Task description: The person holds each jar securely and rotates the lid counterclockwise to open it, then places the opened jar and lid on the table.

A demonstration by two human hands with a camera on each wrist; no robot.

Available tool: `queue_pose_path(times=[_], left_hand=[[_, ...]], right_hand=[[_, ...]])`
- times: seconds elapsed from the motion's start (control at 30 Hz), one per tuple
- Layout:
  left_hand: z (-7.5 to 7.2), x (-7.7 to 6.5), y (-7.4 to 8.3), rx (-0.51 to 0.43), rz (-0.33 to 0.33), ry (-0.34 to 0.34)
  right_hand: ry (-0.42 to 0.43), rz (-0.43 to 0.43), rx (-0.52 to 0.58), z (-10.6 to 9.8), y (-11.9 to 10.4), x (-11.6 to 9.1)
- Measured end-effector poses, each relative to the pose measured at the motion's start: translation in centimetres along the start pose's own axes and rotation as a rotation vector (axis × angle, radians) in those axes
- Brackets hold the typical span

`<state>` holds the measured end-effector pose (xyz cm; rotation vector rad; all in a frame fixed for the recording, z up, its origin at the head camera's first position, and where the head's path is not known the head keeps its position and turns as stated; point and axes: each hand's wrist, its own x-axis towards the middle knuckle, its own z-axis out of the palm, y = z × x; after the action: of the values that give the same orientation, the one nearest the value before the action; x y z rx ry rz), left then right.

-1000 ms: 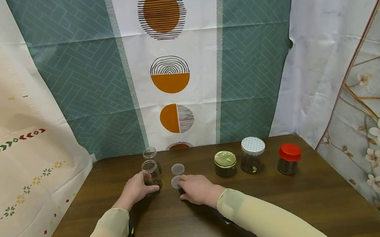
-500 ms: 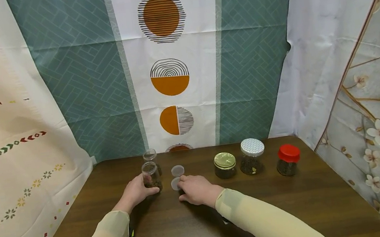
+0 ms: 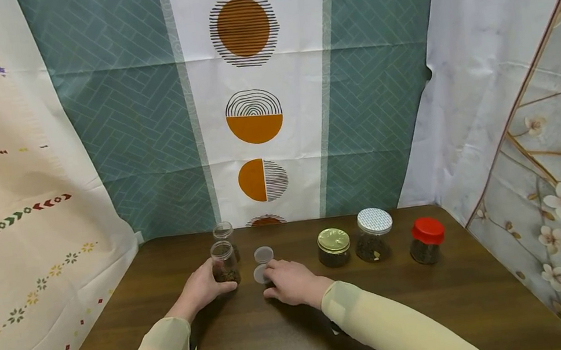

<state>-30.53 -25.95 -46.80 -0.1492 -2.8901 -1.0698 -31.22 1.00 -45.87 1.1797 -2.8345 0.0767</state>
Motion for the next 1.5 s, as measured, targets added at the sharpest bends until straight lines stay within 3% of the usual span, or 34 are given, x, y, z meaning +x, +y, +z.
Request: queue_pose_path(times=[0.17, 0.4, 0.8, 1.17, 1.5], left_hand=[[-0.4, -0.6, 0.3, -0.029, 0.014, 0.024], [-1.1, -0.6, 0.8, 0.017, 0.043, 0.11], [-1.1, -1.2, 4.5, 0.177, 0.181, 0.29], [0.3, -2.1, 7.3, 0.366, 0.356, 0.347], [2.1, -2.9, 9.3, 0.515, 0.479, 0.349]], right_hand=[[0.034, -0.012, 0.049, -0.2, 0.2, -0.7], [0.092, -0.047, -0.006, -0.9, 0.6, -1.7], [0.129, -0.014, 0.02, -1.4, 1.5, -4.7], [0.168, 0.012, 0.034, -1.9, 3.3, -7.8], [0.203, 0.042, 0.052, -2.3, 4.8, -9.9]])
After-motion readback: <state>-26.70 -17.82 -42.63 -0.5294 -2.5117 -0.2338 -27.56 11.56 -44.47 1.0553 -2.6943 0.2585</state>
